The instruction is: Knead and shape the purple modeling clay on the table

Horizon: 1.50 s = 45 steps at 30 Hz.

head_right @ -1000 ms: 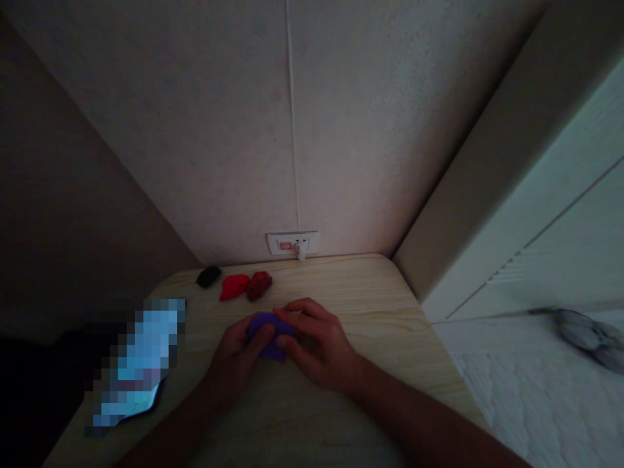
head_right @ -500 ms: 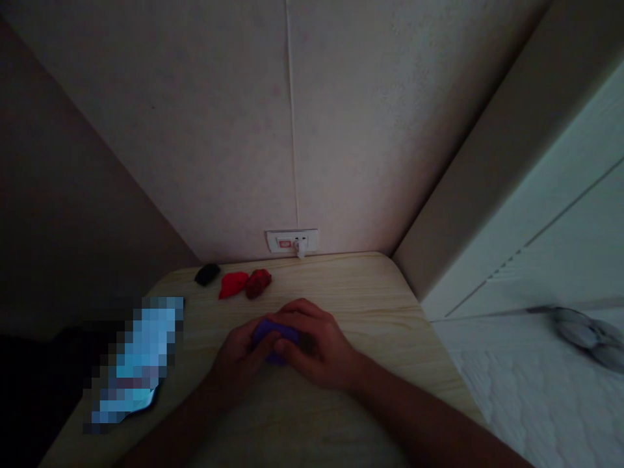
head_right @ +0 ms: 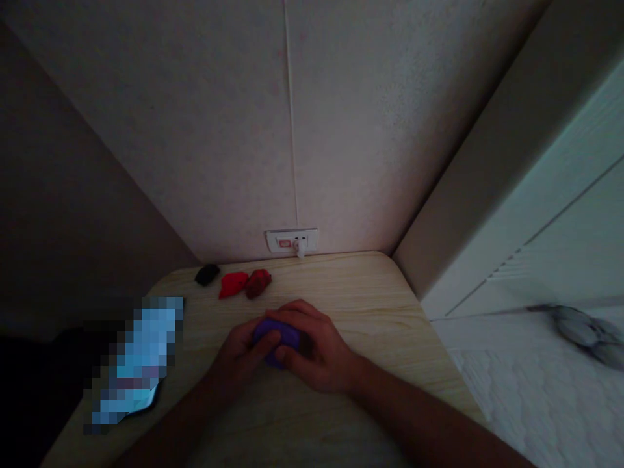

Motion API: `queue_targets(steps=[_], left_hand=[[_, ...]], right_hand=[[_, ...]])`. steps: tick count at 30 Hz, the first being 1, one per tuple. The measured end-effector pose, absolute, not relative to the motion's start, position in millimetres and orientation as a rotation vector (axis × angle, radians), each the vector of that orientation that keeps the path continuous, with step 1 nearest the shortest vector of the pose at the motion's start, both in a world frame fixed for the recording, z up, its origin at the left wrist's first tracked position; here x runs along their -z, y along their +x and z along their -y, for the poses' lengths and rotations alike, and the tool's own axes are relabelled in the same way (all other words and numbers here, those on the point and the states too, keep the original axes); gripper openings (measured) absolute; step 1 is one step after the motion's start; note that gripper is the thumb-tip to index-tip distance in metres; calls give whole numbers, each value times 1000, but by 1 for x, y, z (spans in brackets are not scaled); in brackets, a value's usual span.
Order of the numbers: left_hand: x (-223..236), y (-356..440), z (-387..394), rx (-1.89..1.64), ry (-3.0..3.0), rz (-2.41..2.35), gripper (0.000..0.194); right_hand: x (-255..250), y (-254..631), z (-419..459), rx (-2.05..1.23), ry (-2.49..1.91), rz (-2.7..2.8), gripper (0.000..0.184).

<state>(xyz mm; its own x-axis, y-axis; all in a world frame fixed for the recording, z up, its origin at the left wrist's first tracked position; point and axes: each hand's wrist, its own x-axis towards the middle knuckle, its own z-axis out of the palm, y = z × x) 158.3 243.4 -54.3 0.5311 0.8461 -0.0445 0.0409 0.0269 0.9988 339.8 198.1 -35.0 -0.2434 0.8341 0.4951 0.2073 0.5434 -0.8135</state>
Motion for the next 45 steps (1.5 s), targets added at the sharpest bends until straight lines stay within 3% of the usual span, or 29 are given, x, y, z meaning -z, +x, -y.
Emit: queue_targets(steps=[9, 15, 26, 33, 37, 42, 45], left_hand=[[70, 158, -246, -856, 1104, -845, 31], [64, 160, -247, -856, 970, -834, 35], [52, 165, -250, -859, 718, -686, 37], [54, 164, -250, -805, 782, -632, 37], [57, 164, -250, -837, 839, -664, 37], [62, 163, -250, -814, 958, -652, 41], [63, 164, -251, -847, 912, -671, 44]], right_hand=[[38, 341, -197, -698, -975, 1775, 52], [47, 340, -201, -675, -1005, 1807, 89], [49, 343, -204, -801, -1075, 1561, 62], [53, 339, -202, -861, -1206, 1393, 69], [51, 341, -201, -936, -1138, 1395, 88], [48, 347, -206, -848, -1121, 1527, 68], [50, 346, -205, -899, -1126, 1473, 68]])
